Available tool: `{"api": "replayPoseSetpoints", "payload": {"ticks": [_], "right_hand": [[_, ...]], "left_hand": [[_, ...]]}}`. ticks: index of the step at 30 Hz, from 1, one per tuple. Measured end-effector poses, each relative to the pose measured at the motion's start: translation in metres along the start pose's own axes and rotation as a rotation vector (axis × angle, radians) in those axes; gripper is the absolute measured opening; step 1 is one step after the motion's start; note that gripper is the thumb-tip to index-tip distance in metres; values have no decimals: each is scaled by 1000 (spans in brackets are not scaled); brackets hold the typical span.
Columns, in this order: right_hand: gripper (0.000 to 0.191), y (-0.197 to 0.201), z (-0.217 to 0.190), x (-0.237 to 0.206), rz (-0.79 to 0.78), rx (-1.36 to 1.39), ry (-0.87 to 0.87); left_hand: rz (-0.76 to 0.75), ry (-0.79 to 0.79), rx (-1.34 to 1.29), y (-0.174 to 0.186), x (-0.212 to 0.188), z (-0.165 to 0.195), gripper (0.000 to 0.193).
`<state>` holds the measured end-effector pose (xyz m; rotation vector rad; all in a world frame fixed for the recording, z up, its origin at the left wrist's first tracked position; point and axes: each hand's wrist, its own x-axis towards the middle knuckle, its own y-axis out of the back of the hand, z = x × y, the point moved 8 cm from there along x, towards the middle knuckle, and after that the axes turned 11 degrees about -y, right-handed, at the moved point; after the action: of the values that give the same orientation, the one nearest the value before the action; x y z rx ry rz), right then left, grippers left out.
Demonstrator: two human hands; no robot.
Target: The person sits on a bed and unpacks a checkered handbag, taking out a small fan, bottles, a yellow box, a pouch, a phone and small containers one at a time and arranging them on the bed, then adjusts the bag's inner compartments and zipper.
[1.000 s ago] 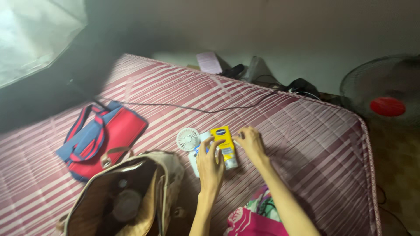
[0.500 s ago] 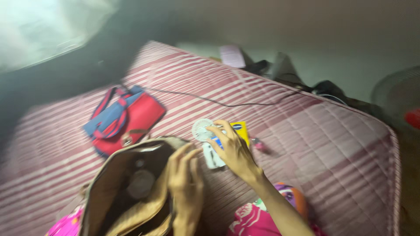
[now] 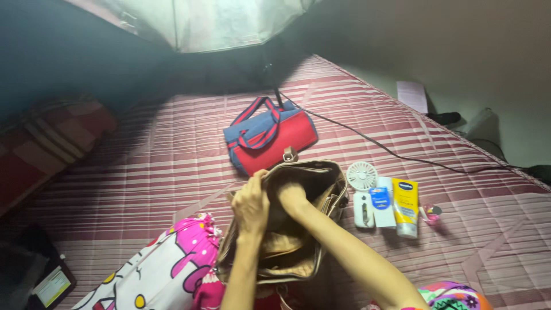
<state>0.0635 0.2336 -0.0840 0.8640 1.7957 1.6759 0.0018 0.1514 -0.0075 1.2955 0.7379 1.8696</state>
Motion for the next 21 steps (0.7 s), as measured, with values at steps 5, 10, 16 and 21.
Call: {"api": "replayPoseSetpoints", "payload": {"ticks": [5, 10, 16, 21], "right_hand": [[19, -21, -12, 1, -45, -123, -51], [21, 14, 2, -26, 64, 159, -11], [19, 142, 46, -104, 360, 782, -63], [24, 200, 141, -172, 465, 1020, -411]], "left_hand": [[80, -21, -71, 5, -7, 3, 44], [77, -4, -50, 12, -8, 9, 48], [43, 90, -164, 33, 4, 11, 54], [184, 61, -365, 66, 17, 59, 56]]}}
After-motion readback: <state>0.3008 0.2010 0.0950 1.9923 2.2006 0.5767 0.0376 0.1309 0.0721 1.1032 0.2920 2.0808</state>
